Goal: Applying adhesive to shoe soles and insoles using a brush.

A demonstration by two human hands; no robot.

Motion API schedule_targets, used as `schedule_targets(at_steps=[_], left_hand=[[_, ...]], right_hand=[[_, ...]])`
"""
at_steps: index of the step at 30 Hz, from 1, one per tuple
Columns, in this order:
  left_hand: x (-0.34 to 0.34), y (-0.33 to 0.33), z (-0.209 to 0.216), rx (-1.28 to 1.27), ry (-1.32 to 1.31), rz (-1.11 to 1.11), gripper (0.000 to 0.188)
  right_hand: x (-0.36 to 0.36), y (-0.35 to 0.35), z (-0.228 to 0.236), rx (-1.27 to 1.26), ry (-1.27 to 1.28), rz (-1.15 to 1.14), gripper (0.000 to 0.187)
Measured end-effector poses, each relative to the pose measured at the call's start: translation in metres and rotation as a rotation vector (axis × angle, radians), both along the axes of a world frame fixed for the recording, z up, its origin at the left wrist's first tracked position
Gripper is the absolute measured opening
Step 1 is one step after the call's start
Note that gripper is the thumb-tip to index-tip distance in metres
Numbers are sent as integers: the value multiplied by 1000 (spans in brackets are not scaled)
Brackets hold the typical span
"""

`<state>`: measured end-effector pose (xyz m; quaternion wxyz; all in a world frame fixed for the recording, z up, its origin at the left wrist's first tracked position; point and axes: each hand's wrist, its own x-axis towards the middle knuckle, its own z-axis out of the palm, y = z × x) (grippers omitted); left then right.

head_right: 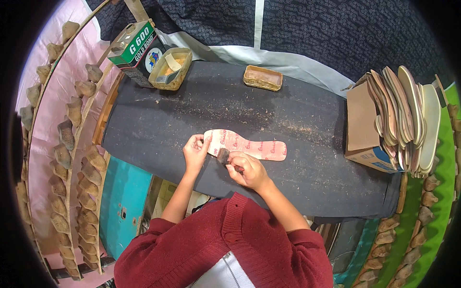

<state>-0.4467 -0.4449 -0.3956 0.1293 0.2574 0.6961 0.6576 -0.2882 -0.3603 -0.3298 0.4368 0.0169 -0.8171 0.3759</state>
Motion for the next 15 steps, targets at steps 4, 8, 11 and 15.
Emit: schedule_targets(at_steps=[4,8,11,15], left_hand=[[-1,-2,-1,-15,-9,-1,12],[-2,-2,-3,2,-20,4,12],[-1,-2,-2,5,-10,8,12],[-2,-2,-5,-4,7,-2,13]], right_hand=[[13,15,1,38,-32,-40,20],[28,27,13,60,-99,-177,15],[24,30,13,72,-39,-208,14],[13,16,11,-84,18,-160,9]])
